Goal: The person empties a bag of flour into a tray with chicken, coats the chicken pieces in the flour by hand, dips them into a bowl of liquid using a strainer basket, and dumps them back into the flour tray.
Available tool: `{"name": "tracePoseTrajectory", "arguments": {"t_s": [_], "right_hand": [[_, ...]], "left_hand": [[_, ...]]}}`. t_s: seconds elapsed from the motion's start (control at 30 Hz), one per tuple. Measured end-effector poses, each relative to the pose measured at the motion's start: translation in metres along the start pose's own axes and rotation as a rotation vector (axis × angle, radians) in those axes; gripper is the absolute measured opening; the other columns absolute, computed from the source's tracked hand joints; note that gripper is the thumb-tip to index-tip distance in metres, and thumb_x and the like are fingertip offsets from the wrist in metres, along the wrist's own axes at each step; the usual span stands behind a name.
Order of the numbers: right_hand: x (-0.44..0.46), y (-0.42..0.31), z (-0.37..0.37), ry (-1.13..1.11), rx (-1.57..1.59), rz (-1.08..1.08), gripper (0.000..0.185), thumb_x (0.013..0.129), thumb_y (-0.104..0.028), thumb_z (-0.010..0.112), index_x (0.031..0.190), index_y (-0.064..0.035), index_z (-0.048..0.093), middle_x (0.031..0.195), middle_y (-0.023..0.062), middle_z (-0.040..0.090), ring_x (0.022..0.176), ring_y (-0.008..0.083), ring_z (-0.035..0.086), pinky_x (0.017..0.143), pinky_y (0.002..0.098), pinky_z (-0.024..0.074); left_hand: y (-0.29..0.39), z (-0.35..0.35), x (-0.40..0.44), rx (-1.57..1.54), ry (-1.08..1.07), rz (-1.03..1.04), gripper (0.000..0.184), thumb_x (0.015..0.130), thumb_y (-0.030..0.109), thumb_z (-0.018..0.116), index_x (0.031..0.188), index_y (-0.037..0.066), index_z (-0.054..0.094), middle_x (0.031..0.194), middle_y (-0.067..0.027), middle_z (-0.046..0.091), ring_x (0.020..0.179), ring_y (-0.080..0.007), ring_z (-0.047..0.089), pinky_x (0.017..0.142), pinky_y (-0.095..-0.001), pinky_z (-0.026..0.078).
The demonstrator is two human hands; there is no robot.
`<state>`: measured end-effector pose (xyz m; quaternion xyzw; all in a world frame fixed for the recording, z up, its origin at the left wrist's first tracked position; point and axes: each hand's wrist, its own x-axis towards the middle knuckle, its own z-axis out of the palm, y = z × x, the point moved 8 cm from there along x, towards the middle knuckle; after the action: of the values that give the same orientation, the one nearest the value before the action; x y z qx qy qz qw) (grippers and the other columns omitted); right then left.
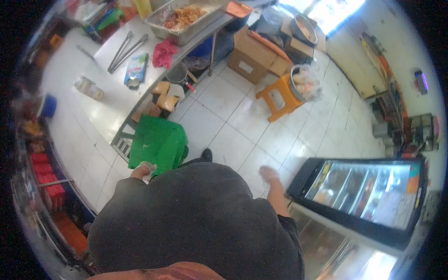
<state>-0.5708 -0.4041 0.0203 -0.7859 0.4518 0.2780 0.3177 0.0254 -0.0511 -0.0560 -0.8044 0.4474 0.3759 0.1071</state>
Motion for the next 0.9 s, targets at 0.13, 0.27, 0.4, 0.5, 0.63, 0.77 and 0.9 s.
{"name": "tracePoseTrajectory", "arguments": {"t_s": [0.13, 0.27, 0.4, 0.5, 0.63, 0.77, 0.9], "right_hand": [[0.052, 0.054, -0.016, -0.132, -0.275, -0.035, 0.038, 0.096, -0.026, 0.043, 0.125, -0.0113, 0.063, 0.133, 0.0144, 0.058, 0.12, 0.0318, 0.057, 0.103, 0.043, 0.0439], [0.033, 0.112, -0.059, -0.178, -0.26, -0.012, 0.036, 0.096, -0.027, 0.044, 0.12, -0.0098, 0.065, 0.127, 0.016, 0.061, 0.117, 0.0327, 0.058, 0.101, 0.0429, 0.0441], [0.106, 0.158, -0.125, -0.217, -0.247, -0.011, 0.036, 0.095, -0.027, 0.045, 0.118, -0.008, 0.065, 0.125, 0.0169, 0.062, 0.115, 0.0337, 0.059, 0.1, 0.0431, 0.0447], [0.191, 0.176, -0.17, -0.23, -0.311, -0.118, 0.036, 0.095, -0.027, 0.045, 0.116, -0.0066, 0.066, 0.123, 0.0176, 0.063, 0.113, 0.0344, 0.059, 0.099, 0.0434, 0.0452], [0.357, 0.149, -0.267, -0.083, -0.108, -0.052, 0.039, 0.095, -0.031, 0.044, 0.114, -0.0035, 0.065, 0.119, 0.0217, 0.063, 0.112, 0.0376, 0.06, 0.096, 0.0463, 0.0463], [0.469, 0.084, -0.408, 0.302, 0.118, -0.058, 0.046, 0.092, -0.043, 0.048, 0.116, -0.0074, 0.065, 0.116, 0.0245, 0.064, 0.112, 0.0392, 0.06, 0.094, 0.0474, 0.0471], [0.433, -0.025, -0.476, 0.157, 0.422, -0.057, 0.048, 0.092, -0.044, 0.049, 0.12, -0.0089, 0.064, 0.119, 0.0203, 0.065, 0.116, 0.0351, 0.059, 0.099, 0.0431, 0.0454]], "left_hand": [[0.057, -0.099, 0.098, 0.062, -0.04, 0.086, 0.053, 0.094, 0.05, 0.045, 0.111, 0.006, 0.069, 0.118, -0.0239, 0.064, 0.112, -0.0372, 0.06, 0.097, -0.046, 0.045], [0.139, -0.198, 0.082, -0.362, 0.131, -0.032, 0.052, 0.093, 0.049, 0.047, 0.111, 0.006, 0.068, 0.114, -0.0211, 0.066, 0.108, -0.0366, 0.062, 0.094, -0.0454, 0.047], [0.18, -0.243, 0.067, -0.564, 0.147, -0.237, 0.048, 0.092, 0.047, 0.049, 0.112, 0.007, 0.068, 0.114, -0.0211, 0.066, 0.106, -0.036, 0.063, 0.094, -0.0446, 0.048], [0.175, -0.183, 0.071, -0.509, 0.121, -0.345, 0.04, 0.094, 0.038, 0.049, 0.11, 0.008, 0.069, 0.111, -0.021, 0.067, 0.103, -0.0346, 0.065, 0.09, -0.0444, 0.05], [0.202, -0.136, 0.038, -0.056, -0.11, -0.236, 0.033, 0.095, 0.028, 0.047, 0.107, 0.007, 0.069, 0.108, -0.0204, 0.068, 0.103, -0.0337, 0.066, 0.086, -0.0442, 0.052], [0.195, -0.102, 0.025, 0.055, -0.132, -0.25, 0.032, 0.095, 0.025, 0.045, 0.104, 0.006, 0.069, 0.106, -0.0202, 0.068, 0.103, -0.0336, 0.066, 0.084, -0.0442, 0.053], [0.217, -0.108, 0.012, -0.22, -0.16, -0.551, 0.035, 0.097, 0.027, 0.041, 0.107, 0.007, 0.068, 0.107, -0.02, 0.068, 0.103, -0.0344, 0.065, 0.086, -0.0452, 0.052]]}}
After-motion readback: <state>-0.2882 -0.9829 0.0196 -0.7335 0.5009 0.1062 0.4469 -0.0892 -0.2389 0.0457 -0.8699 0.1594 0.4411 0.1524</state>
